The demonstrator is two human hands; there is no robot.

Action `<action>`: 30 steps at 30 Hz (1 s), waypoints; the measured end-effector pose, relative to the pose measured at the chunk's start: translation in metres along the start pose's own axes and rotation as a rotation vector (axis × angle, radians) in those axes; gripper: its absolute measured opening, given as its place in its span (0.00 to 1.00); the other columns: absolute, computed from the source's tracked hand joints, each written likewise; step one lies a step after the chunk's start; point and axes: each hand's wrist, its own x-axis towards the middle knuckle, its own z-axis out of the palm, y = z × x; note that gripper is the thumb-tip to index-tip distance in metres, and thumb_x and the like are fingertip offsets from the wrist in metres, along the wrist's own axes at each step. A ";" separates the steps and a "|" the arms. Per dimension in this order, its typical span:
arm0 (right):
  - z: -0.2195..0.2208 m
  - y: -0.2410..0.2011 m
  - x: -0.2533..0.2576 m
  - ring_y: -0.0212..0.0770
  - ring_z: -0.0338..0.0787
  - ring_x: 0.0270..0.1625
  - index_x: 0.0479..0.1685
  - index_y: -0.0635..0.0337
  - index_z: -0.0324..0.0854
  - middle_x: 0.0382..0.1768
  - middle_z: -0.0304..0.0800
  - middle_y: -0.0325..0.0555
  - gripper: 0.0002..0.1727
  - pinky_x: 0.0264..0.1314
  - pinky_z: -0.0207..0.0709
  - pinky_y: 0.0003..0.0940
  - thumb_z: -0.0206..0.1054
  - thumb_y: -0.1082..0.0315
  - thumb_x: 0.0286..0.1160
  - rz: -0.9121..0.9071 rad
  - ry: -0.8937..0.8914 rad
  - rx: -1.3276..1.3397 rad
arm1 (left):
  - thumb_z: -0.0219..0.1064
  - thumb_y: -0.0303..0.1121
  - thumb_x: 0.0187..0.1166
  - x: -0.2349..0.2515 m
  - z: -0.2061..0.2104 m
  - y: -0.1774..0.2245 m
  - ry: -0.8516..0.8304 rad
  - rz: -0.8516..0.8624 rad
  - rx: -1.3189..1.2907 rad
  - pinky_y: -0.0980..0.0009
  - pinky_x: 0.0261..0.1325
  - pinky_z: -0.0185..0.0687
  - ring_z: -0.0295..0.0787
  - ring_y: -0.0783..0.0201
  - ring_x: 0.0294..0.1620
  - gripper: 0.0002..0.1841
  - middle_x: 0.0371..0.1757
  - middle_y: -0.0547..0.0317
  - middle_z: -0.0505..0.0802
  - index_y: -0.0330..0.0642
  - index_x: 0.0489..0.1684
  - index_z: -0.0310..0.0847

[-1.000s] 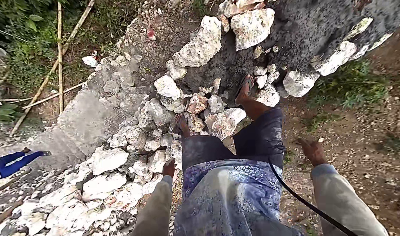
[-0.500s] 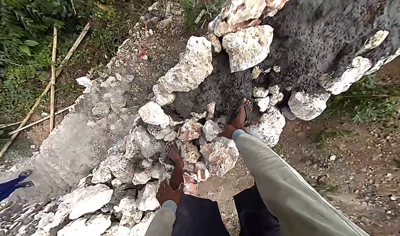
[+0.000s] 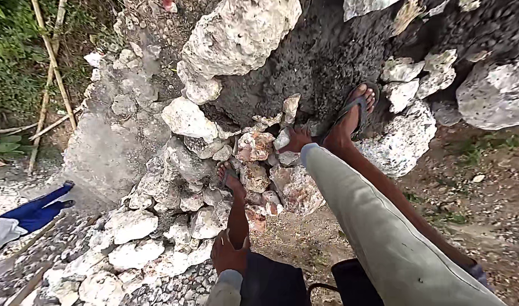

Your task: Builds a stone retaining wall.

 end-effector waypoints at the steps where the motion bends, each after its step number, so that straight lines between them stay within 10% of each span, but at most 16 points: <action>1: 0.000 -0.003 0.003 0.78 0.47 0.91 0.96 0.35 0.48 0.92 0.47 0.70 0.74 0.80 0.55 0.81 0.85 0.26 0.36 -0.002 -0.021 -0.007 | 0.75 0.65 0.64 0.000 0.002 0.002 -0.010 -0.007 0.016 0.45 0.84 0.63 0.73 0.47 0.82 0.44 0.82 0.52 0.79 0.51 0.82 0.74; 4: -0.001 -0.007 0.008 0.81 0.52 0.88 0.93 0.18 0.50 0.92 0.46 0.71 0.68 0.71 0.66 0.82 0.82 0.23 0.38 -0.005 -0.034 0.001 | 0.74 0.66 0.64 0.001 0.003 0.007 -0.053 -0.031 0.060 0.45 0.82 0.66 0.73 0.49 0.82 0.43 0.83 0.55 0.78 0.54 0.81 0.75; 9: 0.008 -0.009 -0.005 0.77 0.57 0.88 0.97 0.42 0.44 0.92 0.46 0.70 0.78 0.70 0.73 0.75 0.80 0.20 0.37 0.098 0.087 0.091 | 0.73 0.65 0.66 -0.001 0.003 0.014 -0.076 -0.047 0.067 0.46 0.80 0.69 0.74 0.49 0.81 0.42 0.83 0.56 0.78 0.54 0.81 0.75; 26: 0.010 -0.017 -0.009 0.79 0.61 0.85 0.95 0.40 0.51 0.89 0.48 0.76 0.70 0.71 0.72 0.74 0.86 0.31 0.43 0.160 0.096 0.188 | 0.71 0.65 0.67 -0.003 0.007 0.016 -0.110 -0.084 0.081 0.46 0.80 0.69 0.74 0.50 0.81 0.38 0.84 0.60 0.77 0.59 0.79 0.77; 30: -0.007 -0.023 -0.006 0.80 0.63 0.83 0.95 0.25 0.47 0.90 0.41 0.79 0.68 0.71 0.71 0.76 0.89 0.38 0.45 0.139 -0.069 0.146 | 0.71 0.65 0.66 0.000 0.008 0.014 -0.091 -0.053 0.079 0.45 0.76 0.72 0.77 0.48 0.78 0.39 0.83 0.57 0.78 0.57 0.78 0.78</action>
